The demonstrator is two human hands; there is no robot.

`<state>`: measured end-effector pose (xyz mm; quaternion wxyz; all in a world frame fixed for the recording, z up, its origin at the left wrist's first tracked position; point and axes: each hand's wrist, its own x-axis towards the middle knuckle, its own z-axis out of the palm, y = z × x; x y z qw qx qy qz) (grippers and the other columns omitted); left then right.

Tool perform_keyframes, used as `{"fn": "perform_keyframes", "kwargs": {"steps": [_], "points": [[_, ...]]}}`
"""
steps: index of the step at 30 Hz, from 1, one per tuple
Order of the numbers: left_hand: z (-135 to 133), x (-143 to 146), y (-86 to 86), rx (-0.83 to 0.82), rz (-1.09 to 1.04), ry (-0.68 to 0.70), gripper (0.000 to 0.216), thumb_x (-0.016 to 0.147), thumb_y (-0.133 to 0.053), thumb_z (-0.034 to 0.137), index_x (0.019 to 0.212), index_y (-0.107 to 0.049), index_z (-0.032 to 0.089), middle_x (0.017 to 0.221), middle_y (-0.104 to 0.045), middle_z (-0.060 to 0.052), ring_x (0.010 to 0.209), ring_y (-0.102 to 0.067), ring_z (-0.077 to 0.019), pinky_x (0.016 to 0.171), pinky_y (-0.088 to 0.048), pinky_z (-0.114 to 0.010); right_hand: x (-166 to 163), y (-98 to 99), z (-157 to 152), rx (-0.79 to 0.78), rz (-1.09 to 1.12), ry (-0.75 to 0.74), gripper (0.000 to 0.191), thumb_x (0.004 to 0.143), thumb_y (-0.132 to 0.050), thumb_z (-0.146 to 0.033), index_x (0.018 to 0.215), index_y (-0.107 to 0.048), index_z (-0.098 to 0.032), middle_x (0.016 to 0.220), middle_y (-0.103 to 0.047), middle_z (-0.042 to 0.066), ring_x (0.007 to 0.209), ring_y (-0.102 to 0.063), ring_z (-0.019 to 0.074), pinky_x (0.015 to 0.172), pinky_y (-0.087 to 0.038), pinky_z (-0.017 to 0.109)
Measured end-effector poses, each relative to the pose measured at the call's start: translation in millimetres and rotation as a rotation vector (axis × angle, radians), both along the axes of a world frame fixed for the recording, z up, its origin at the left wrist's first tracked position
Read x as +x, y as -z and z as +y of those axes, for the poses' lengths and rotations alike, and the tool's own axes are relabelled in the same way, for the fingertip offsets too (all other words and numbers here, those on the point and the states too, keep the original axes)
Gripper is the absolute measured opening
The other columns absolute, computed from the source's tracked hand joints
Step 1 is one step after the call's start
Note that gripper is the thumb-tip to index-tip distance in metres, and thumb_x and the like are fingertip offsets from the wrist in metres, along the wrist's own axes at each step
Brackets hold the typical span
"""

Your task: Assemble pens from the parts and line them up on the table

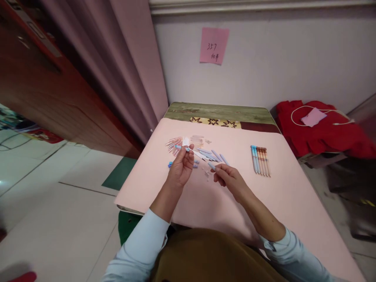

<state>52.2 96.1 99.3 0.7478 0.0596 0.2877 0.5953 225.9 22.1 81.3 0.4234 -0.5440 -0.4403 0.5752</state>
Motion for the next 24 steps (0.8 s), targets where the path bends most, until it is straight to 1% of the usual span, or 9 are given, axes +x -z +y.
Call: {"fn": "perform_keyframes", "kwargs": {"steps": [6, 12, 16, 20, 24], "points": [[0.0, 11.8, 5.1, -0.003, 0.013, 0.036, 0.013, 0.094, -0.054, 0.013, 0.086, -0.064, 0.012, 0.093, -0.073, -0.008, 0.066, -0.066, -0.0055, 0.062, -0.056, -0.012, 6.2, 0.2, 0.3, -0.019, 0.038, 0.017, 0.036, 0.08, -0.062, -0.053, 0.084, -0.066, -0.017, 0.064, -0.063, 0.001, 0.052, -0.041, 0.0099, 0.051, -0.031, 0.025], [1.6, 14.8, 6.2, 0.009, 0.03, 0.051, 0.016, 0.096, -0.052, 0.013, 0.086, -0.064, 0.012, 0.092, -0.073, -0.008, 0.065, -0.065, -0.0054, 0.06, -0.056, -0.012, 11.0, 1.7, 1.7, -0.019, 0.051, 0.019, 0.035, 0.08, -0.062, -0.052, 0.084, -0.067, -0.017, 0.064, -0.064, 0.002, 0.052, -0.041, 0.0101, 0.052, -0.03, 0.025], [4.0, 14.0, 4.7, 0.0, 0.038, 0.032, 0.018, 0.096, -0.051, 0.014, 0.084, -0.065, 0.012, 0.093, -0.073, -0.009, 0.065, -0.065, -0.0053, 0.06, -0.055, -0.011, 11.1, 1.8, 0.2, -0.027, 0.054, 0.015, 0.035, 0.081, -0.062, -0.051, 0.085, -0.067, -0.017, 0.065, -0.064, 0.002, 0.053, -0.041, 0.0102, 0.052, -0.03, 0.026], [2.2, 16.5, 6.3, -0.001, 0.026, 0.047, 0.012, 0.094, -0.056, 0.013, 0.086, -0.065, 0.011, 0.093, -0.073, -0.008, 0.066, -0.065, -0.0055, 0.061, -0.055, -0.012, 10.5, -1.0, -0.3, -0.017, 0.061, 0.019, 0.035, 0.081, -0.061, -0.051, 0.084, -0.066, -0.017, 0.064, -0.064, 0.002, 0.053, -0.041, 0.0101, 0.052, -0.03, 0.026], [-4.1, 23.5, 11.9, 0.029, 0.045, 0.087, 0.008, 0.091, -0.06, 0.013, 0.087, -0.066, 0.01, 0.094, -0.073, -0.009, 0.065, -0.065, -0.0052, 0.061, -0.055, -0.012, 8.3, -1.1, 0.9, -0.008, 0.066, 0.018, 0.036, 0.082, -0.061, -0.052, 0.085, -0.066, -0.016, 0.065, -0.065, 0.002, 0.052, -0.041, 0.0094, 0.051, -0.03, 0.025]]}}
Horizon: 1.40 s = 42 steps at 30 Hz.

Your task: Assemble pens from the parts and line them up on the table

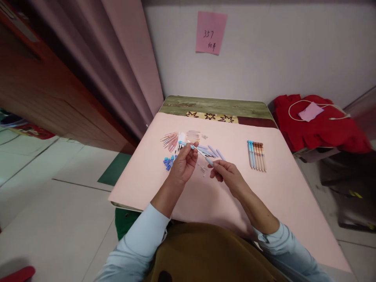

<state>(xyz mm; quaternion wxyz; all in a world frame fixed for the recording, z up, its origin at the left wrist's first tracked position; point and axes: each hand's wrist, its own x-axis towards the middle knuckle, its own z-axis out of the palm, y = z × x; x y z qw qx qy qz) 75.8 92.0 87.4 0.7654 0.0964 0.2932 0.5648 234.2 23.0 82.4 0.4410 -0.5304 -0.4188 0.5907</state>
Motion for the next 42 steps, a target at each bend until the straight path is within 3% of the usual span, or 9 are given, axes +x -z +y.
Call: {"fn": "perform_keyframes", "kwargs": {"steps": [4, 10, 13, 19, 28, 36, 39, 42], "points": [[-7.4, 5.4, 5.0, 0.028, 0.045, 0.072, 0.006, 0.088, -0.064, 0.013, 0.086, -0.068, 0.009, 0.095, -0.073, -0.008, 0.065, -0.064, -0.0052, 0.06, -0.055, -0.012, -6.9, 7.6, 1.6, 0.024, 0.06, 0.024, 0.035, 0.08, -0.067, -0.051, 0.091, -0.064, -0.017, 0.072, -0.068, 0.003, 0.054, -0.047, 0.0094, 0.052, -0.035, 0.024], [-12.1, -0.8, 11.1, 0.006, 0.063, 0.13, 0.006, 0.085, -0.069, 0.015, 0.086, -0.068, 0.01, 0.104, -0.072, -0.011, 0.067, -0.063, -0.0054, 0.054, -0.05, -0.012, -17.5, 19.8, -3.4, 0.085, 0.099, 0.223, 0.035, 0.076, -0.071, -0.05, 0.089, -0.059, -0.02, 0.078, -0.071, 0.003, 0.064, -0.056, 0.0125, 0.061, -0.045, 0.025], [-11.6, -3.5, 13.9, -0.048, 0.002, 0.1, 0.008, 0.084, -0.071, 0.019, 0.083, -0.067, 0.013, 0.098, -0.072, -0.008, 0.06, -0.059, -0.0043, 0.048, -0.045, -0.012, -17.5, 18.1, -10.3, 0.217, -0.1, 0.29, 0.031, 0.08, -0.069, -0.048, 0.092, -0.061, -0.02, 0.077, -0.069, 0.002, 0.063, -0.054, 0.0122, 0.059, -0.043, 0.025], [-15.1, 1.2, 13.6, -0.114, -0.017, 0.089, 0.014, 0.078, -0.077, 0.022, 0.083, -0.067, 0.014, 0.087, -0.072, -0.003, 0.058, -0.058, -0.0049, 0.051, -0.047, -0.015, -15.9, 6.5, -19.8, 0.404, -0.587, 0.307, 0.023, 0.085, -0.064, -0.043, 0.092, -0.066, -0.021, 0.073, -0.066, -0.001, 0.056, -0.05, 0.0107, 0.051, -0.04, 0.023], [-25.2, 4.1, 16.7, -0.022, 0.127, 0.071, 0.026, 0.065, -0.086, 0.026, 0.08, -0.071, 0.011, 0.075, -0.068, 0.001, 0.059, -0.057, -0.0043, 0.053, -0.047, -0.015, -14.9, 9.8, -16.3, 0.54, -0.825, 0.322, 0.018, 0.088, -0.062, -0.039, 0.094, -0.065, -0.022, 0.079, -0.071, -0.002, 0.06, -0.061, 0.0117, 0.058, -0.047, 0.023], [-36.1, 12.6, 14.0, -0.032, 0.167, 0.084, 0.028, 0.065, -0.087, 0.028, 0.084, -0.071, 0.015, 0.085, -0.075, -0.003, 0.073, -0.067, -0.011, 0.072, -0.053, -0.023, -16.4, 0.6, -10.9, 0.897, -1.053, 0.383, 0.008, 0.091, -0.06, -0.026, 0.091, -0.067, -0.022, 0.085, -0.074, 0.001, 0.077, -0.068, 0.0153, 0.071, -0.049, 0.026], [-40.3, 14.4, 10.0, -0.029, 0.151, 0.099, 0.027, 0.066, -0.086, 0.028, 0.085, -0.072, 0.015, 0.086, -0.076, -0.004, 0.077, -0.069, -0.0122, 0.076, -0.053, -0.025, -16.8, -2.2, -12.3, 0.93, -1.094, 0.395, 0.01, 0.092, -0.06, -0.027, 0.09, -0.068, -0.021, 0.082, -0.074, 0.002, 0.074, -0.068, 0.0151, 0.069, -0.047, 0.026], [-43.3, 15.0, 4.6, -0.017, 0.183, 0.102, 0.025, 0.067, -0.085, 0.029, 0.083, -0.072, 0.015, 0.088, -0.076, -0.004, 0.076, -0.068, -0.0114, 0.066, -0.05, -0.021, -17.0, -3.0, -15.2, 0.885, -1.15, 0.39, 0.017, 0.094, -0.059, -0.033, 0.089, -0.071, -0.021, 0.078, -0.075, 0.002, 0.064, -0.066, 0.014, 0.063, -0.043, 0.025]]}}
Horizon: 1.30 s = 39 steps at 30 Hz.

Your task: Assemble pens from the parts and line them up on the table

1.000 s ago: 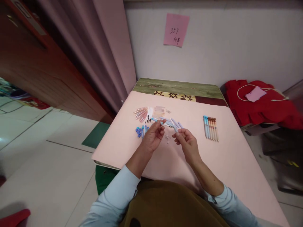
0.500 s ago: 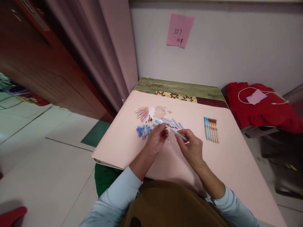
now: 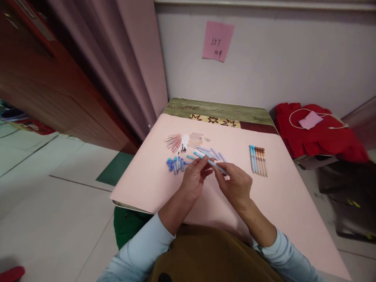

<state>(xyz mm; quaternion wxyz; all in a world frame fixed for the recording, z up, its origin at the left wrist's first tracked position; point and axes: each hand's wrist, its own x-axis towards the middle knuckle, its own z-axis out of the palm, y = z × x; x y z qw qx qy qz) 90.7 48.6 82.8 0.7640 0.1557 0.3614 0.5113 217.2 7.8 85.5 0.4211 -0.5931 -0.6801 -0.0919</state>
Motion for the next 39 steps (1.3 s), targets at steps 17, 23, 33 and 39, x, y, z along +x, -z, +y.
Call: {"fn": "perform_keyframes", "kwargs": {"steps": [17, 23, 33, 39], "points": [[-2.4, 3.3, 5.1, 0.051, 0.074, -0.055, 0.024, 0.066, -0.085, 0.029, 0.08, -0.074, 0.014, 0.088, -0.076, -0.006, 0.069, -0.064, -0.0095, 0.07, -0.05, -0.023, 10.9, -0.7, -7.8, -0.466, 0.165, 0.018, 0.045, 0.099, -0.04, -0.051, 0.078, -0.068, -0.022, 0.061, -0.068, 0.0, 0.051, -0.06, 0.0137, 0.053, -0.034, 0.024], [-2.4, 4.0, 17.8, 0.024, 0.098, -0.068, 0.025, 0.064, -0.086, 0.029, 0.077, -0.073, 0.013, 0.084, -0.075, -0.006, 0.068, -0.063, -0.0097, 0.068, -0.049, -0.022, 11.2, 5.2, -8.6, -0.422, 0.205, 0.031, 0.034, 0.083, -0.064, -0.057, 0.089, -0.067, -0.023, 0.075, -0.069, 0.0, 0.064, -0.062, 0.0151, 0.057, -0.04, 0.025], [-5.5, 3.1, 19.9, 0.109, 0.16, -0.026, 0.028, 0.064, -0.086, 0.033, 0.078, -0.073, 0.013, 0.081, -0.075, -0.008, 0.073, -0.065, -0.0146, 0.076, -0.049, -0.029, 16.7, 19.9, -2.3, -1.009, 1.142, -0.371, 0.053, 0.083, -0.056, -0.067, 0.077, -0.065, -0.015, 0.051, -0.051, -0.002, 0.041, -0.041, 0.0099, 0.043, -0.035, 0.024], [-6.3, 4.4, 37.8, 0.046, 0.219, -0.107, 0.029, 0.062, -0.086, 0.034, 0.076, -0.073, 0.012, 0.079, -0.075, -0.009, 0.067, -0.064, -0.0135, 0.07, -0.048, -0.027, 11.6, 33.6, -4.3, -0.599, 0.569, -0.115, 0.042, 0.071, -0.075, -0.059, 0.091, -0.072, -0.021, 0.066, -0.066, 0.0, 0.057, -0.056, 0.0137, 0.056, -0.044, 0.025]]}}
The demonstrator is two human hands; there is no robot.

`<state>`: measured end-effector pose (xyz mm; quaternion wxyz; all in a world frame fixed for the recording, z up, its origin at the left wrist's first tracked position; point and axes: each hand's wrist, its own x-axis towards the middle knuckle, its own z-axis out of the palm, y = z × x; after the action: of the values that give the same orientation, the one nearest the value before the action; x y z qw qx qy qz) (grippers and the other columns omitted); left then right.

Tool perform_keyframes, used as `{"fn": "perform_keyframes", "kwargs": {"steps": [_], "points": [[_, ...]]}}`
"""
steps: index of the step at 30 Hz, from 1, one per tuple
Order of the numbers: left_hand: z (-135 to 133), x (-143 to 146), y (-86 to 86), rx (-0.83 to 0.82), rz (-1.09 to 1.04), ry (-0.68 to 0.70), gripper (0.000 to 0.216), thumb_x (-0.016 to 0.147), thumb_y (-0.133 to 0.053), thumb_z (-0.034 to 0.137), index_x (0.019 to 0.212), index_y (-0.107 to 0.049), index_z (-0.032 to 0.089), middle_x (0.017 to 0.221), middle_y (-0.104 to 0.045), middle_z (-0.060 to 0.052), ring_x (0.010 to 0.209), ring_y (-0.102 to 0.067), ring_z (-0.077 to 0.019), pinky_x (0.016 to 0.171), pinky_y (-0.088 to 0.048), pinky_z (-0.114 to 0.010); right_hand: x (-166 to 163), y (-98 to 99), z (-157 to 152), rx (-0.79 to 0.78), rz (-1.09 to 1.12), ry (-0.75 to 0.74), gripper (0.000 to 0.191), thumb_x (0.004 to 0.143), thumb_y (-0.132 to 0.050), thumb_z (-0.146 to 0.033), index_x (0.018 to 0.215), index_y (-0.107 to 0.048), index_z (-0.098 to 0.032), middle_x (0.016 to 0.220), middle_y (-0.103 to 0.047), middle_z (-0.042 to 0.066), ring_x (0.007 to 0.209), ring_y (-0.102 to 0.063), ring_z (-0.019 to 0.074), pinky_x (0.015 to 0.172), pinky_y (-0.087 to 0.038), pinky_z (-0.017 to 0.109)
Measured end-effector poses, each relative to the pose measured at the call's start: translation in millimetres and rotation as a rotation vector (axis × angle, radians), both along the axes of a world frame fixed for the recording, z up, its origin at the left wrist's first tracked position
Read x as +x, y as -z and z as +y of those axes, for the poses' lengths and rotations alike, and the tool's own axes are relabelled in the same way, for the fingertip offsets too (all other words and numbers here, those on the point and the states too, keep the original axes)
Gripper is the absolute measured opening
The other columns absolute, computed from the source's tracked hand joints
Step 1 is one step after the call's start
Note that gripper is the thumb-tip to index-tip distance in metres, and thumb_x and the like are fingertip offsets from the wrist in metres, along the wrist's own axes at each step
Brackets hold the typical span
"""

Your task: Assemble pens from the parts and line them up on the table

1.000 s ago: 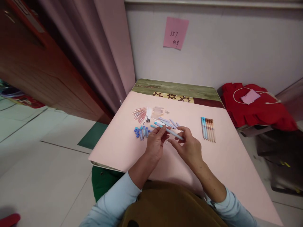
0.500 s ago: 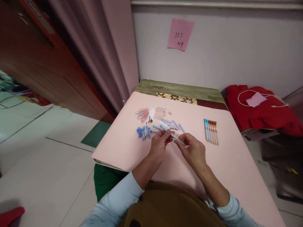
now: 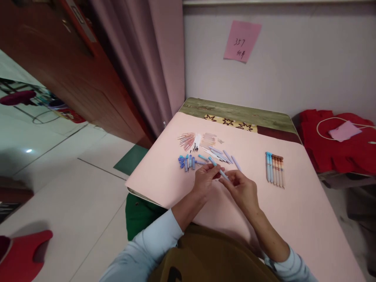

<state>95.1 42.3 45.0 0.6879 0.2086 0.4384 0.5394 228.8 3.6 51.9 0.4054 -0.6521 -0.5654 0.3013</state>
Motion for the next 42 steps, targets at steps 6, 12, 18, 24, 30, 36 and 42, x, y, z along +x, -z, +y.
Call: {"fn": "perform_keyframes", "kwargs": {"steps": [6, 12, 18, 24, 30, 36, 42], "points": [[1.6, -0.7, 8.4, 0.025, 0.014, -0.014, 0.03, 0.062, -0.086, 0.035, 0.074, -0.072, 0.011, 0.076, -0.074, -0.009, 0.064, -0.064, -0.0141, 0.071, -0.05, -0.03, 4.5, 15.7, 15.5, -0.169, 0.351, -0.2, 0.042, 0.075, -0.072, -0.059, 0.081, -0.072, -0.017, 0.066, -0.068, 0.004, 0.059, -0.06, 0.0152, 0.057, -0.049, 0.027], [1.3, 0.8, 6.7, 0.059, 0.093, -0.027, 0.026, 0.065, -0.084, 0.033, 0.071, -0.071, 0.011, 0.072, -0.073, -0.008, 0.061, -0.063, -0.0132, 0.068, -0.05, -0.029, 11.3, 37.5, 28.4, -0.318, 0.657, -0.334, 0.043, 0.076, -0.072, -0.057, 0.079, -0.066, -0.015, 0.063, -0.062, 0.002, 0.055, -0.054, 0.0117, 0.053, -0.045, 0.024], [4.6, 10.9, 14.0, 0.052, 0.19, -0.126, 0.026, 0.061, -0.085, 0.031, 0.072, -0.071, 0.013, 0.067, -0.07, -0.004, 0.059, -0.061, -0.0117, 0.061, -0.046, -0.024, 13.4, 41.1, 27.0, -0.09, 0.317, -0.298, 0.04, 0.079, -0.068, -0.057, 0.087, -0.07, -0.018, 0.074, -0.07, 0.004, 0.066, -0.062, 0.0167, 0.061, -0.05, 0.028], [8.1, 15.4, 18.8, 0.139, 0.169, -0.074, 0.037, 0.062, -0.086, 0.033, 0.091, -0.072, 0.015, 0.073, -0.071, -0.002, 0.062, -0.062, -0.0114, 0.063, -0.047, -0.024, 17.9, 35.2, 23.1, 0.07, 0.155, -0.142, 0.029, 0.082, -0.067, -0.049, 0.084, -0.073, -0.021, 0.074, -0.072, 0.002, 0.065, -0.064, 0.0161, 0.061, -0.049, 0.026], [10.8, 1.6, 14.0, 0.131, 0.174, -0.148, 0.031, 0.065, -0.083, 0.038, 0.081, -0.071, 0.014, 0.077, -0.073, -0.006, 0.065, -0.064, -0.0129, 0.068, -0.049, -0.027, 14.5, 33.3, 20.7, 0.056, 0.146, -0.181, 0.027, 0.082, -0.068, -0.047, 0.079, -0.072, -0.02, 0.068, -0.069, 0.0, 0.06, -0.061, 0.0138, 0.057, -0.048, 0.024], [4.0, -4.9, 10.4, 0.132, 0.193, -0.086, 0.027, 0.065, -0.083, 0.034, 0.076, -0.071, 0.013, 0.074, -0.073, -0.007, 0.064, -0.063, -0.0128, 0.069, -0.048, -0.027, 9.4, 37.4, 18.6, 0.033, 0.163, -0.258, 0.032, 0.08, -0.07, -0.047, 0.099, -0.072, -0.021, 0.07, -0.068, 0.0, 0.059, -0.058, 0.0131, 0.058, -0.047, 0.025], [8.9, -35.3, 11.8, 0.199, 0.367, -0.214, 0.033, 0.066, -0.082, 0.034, 0.091, -0.072, 0.015, 0.07, -0.069, -0.002, 0.061, -0.059, -0.0112, 0.062, -0.045, -0.024, 25.7, 35.6, 30.5, 0.071, 0.434, -0.001, 0.03, 0.074, -0.073, -0.045, 0.087, -0.071, -0.018, 0.074, -0.068, 0.002, 0.066, -0.059, 0.0145, 0.064, -0.047, 0.027]]}}
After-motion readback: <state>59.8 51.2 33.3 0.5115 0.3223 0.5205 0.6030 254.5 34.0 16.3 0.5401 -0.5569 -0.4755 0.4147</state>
